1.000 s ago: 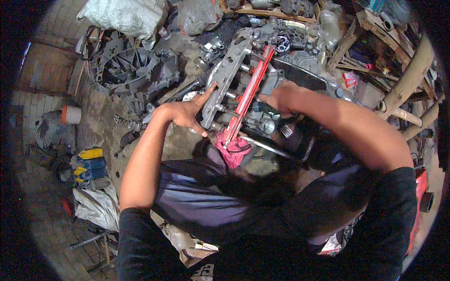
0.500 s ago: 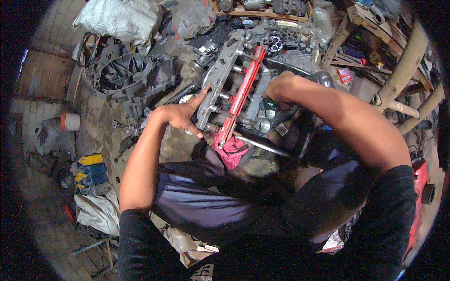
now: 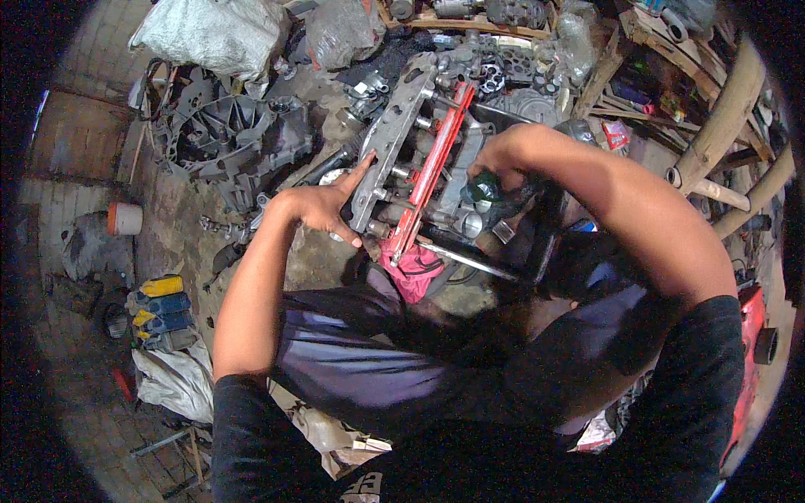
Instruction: The person sits on the floor and assembles a cylinder head using a torque wrench and a brush. They tighten bolts on the cylinder head and apply a substance with a brush to the surface.
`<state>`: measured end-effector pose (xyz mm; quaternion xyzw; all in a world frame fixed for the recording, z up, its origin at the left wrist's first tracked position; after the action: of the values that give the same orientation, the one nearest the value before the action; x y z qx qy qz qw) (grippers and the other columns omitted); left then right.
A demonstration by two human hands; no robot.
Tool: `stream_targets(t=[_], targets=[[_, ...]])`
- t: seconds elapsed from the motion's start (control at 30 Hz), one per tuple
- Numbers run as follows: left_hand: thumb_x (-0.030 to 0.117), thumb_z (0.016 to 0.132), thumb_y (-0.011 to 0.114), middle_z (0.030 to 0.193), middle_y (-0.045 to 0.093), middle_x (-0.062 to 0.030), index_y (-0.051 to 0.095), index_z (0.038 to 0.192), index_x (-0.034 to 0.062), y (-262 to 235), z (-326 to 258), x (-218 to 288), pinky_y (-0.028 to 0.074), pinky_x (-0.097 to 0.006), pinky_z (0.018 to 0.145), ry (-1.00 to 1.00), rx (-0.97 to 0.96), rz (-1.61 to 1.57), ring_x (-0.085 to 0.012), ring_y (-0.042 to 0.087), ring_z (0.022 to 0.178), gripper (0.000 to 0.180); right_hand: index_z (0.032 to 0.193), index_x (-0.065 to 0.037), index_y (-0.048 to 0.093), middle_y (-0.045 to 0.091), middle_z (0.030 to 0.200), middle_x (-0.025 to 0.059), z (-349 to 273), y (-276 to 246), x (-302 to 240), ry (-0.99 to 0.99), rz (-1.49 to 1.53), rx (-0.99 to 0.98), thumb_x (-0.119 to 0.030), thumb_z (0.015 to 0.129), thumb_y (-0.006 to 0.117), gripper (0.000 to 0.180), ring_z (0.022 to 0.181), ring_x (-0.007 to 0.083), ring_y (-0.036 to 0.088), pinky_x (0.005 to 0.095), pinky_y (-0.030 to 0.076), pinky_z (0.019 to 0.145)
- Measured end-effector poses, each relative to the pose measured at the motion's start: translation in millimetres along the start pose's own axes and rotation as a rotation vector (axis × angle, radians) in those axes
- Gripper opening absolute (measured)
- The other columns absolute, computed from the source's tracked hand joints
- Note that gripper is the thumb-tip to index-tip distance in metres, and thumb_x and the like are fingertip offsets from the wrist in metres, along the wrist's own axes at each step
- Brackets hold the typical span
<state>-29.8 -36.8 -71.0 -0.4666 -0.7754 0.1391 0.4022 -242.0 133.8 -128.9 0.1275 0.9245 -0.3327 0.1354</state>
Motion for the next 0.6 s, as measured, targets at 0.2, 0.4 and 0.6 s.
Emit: stream_targets(t=[0.2, 0.4, 0.6], targets=[[0.039, 0.060, 0.095, 0.163, 0.003, -0.0312, -0.025, 0.155, 0.0090, -3.6, 0.1, 5.8, 0.019, -0.039, 0.123, -0.004, 0.002, 0.032, -0.0339, 0.018, 0.152, 0.155, 0.131, -0.021, 0.055, 0.071, 0.099, 0.0146, -13.3, -7.8, -12.8, -0.092, -0.003, 0.026, -0.005, 0.062, 0.072, 0.073, 0.093, 0.0342, 0.068, 0.0478, 0.053, 0.077], [0.041, 0.060, 0.094, 0.163, 0.001, -0.0308, -0.025, 0.155, 0.0088, -1.9, -1.4, 2.5, 0.019, -0.038, 0.123, -0.008, -0.004, 0.008, -0.0337, 0.017, 0.152, 0.155, 0.135, -0.017, 0.046, 0.070, 0.100, 0.0193, -31.2, -24.7, -8.4, 0.125, -0.145, 0.301, -0.011, 0.068, 0.075, 0.074, 0.098, 0.0399, 0.068, 0.0509, 0.054, 0.078], [0.042, 0.060, 0.094, 0.163, 0.004, -0.0319, -0.025, 0.154, 0.0079, -3.1, 1.3, 3.2, 0.019, -0.039, 0.123, -0.031, -0.014, 0.035, -0.0353, 0.018, 0.152, 0.156, 0.137, -0.015, 0.041, 0.068, 0.108, 0.0231, -35.4, -21.0, 23.1, 0.090, -0.019, 0.317, -0.019, 0.073, 0.079, 0.075, 0.102, 0.0420, 0.067, 0.0507, 0.054, 0.082]])
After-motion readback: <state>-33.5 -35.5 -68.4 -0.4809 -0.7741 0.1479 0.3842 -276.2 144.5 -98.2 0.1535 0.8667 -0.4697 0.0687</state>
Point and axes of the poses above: each hand's wrist, its own z-axis towards the middle knuckle, its own y-axis out of the palm, x = y × z, the point moved 6 cm from there along z, towards the middle knuckle
